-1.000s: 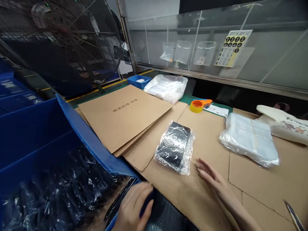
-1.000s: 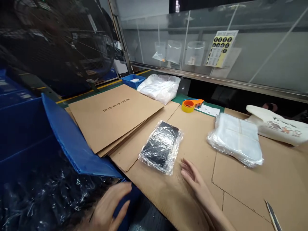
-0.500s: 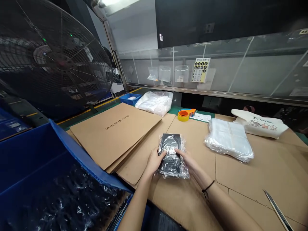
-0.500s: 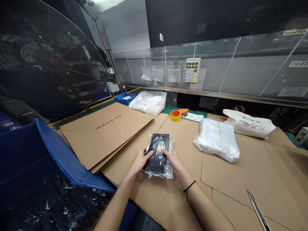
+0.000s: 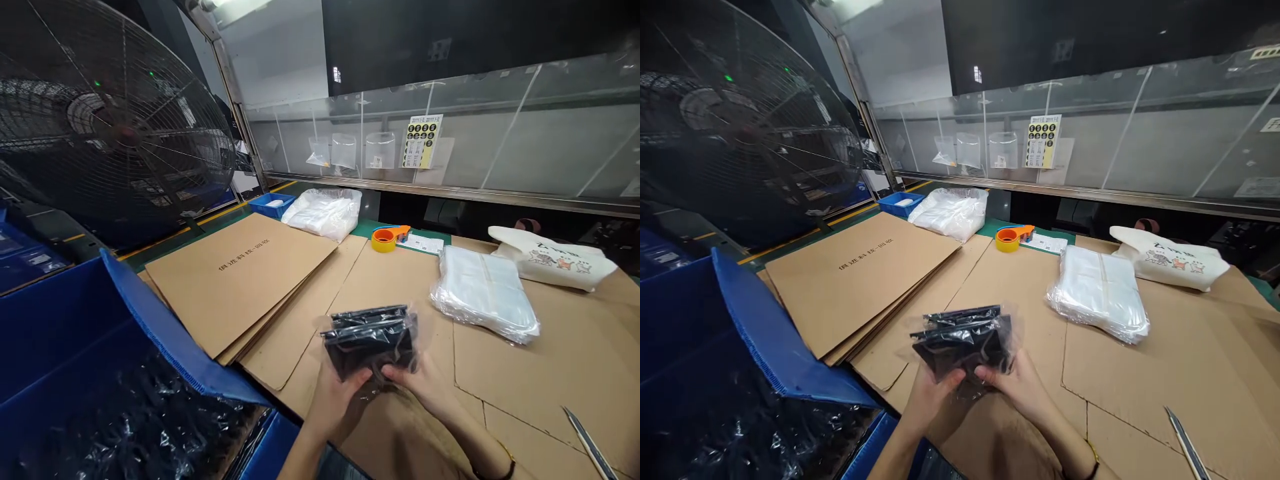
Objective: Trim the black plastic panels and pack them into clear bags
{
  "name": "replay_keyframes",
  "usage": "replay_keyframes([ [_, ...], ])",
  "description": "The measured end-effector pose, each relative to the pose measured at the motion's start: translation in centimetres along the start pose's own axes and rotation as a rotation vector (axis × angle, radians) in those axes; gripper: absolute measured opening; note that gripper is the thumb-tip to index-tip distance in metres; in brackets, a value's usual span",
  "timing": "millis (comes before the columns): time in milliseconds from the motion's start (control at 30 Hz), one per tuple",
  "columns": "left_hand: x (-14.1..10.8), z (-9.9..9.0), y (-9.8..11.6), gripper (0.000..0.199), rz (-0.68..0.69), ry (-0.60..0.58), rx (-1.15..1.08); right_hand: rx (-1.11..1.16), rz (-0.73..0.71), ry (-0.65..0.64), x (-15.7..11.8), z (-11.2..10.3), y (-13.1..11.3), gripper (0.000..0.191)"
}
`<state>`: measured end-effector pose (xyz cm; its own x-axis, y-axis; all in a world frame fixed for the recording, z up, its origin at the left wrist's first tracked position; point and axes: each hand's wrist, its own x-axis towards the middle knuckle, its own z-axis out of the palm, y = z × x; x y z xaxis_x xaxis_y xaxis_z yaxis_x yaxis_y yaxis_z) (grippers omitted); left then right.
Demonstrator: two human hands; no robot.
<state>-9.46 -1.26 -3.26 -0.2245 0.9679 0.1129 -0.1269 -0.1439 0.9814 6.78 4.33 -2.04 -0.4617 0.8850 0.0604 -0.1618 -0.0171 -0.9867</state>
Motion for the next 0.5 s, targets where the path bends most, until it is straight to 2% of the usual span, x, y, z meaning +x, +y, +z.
replay_keyframes([
  [133,-0.5,0.9,0.7,0.119,0.119,-0.088,-0.194,0.019,-0.096,0.055,-0.5,-0.2,-0.3,0.097],
  [233,-0.6,1.1,2.6,0.118,0.221,-0.152,-0.124,-0.067,-0.205,-0.004,-1.0,-0.6,-0.8,0.107],
  [333,-1.1,1.3,4.0,0.119,0.245,-0.235,-0.028,-0.156,-0.256,-0.048,-1.6,-0.8,-1.2,0.111],
  [400,-1.4,1.3,3.9,0.119,0.232,-0.230,-0.020,-0.170,-0.234,-0.063,-2.0,-0.8,-1.1,0.115],
  [500,-1.4,1.0,2.7,0.104,0.226,-0.128,0.005,-0.159,-0.165,-0.038,-2.3,-0.6,-0.6,0.118],
])
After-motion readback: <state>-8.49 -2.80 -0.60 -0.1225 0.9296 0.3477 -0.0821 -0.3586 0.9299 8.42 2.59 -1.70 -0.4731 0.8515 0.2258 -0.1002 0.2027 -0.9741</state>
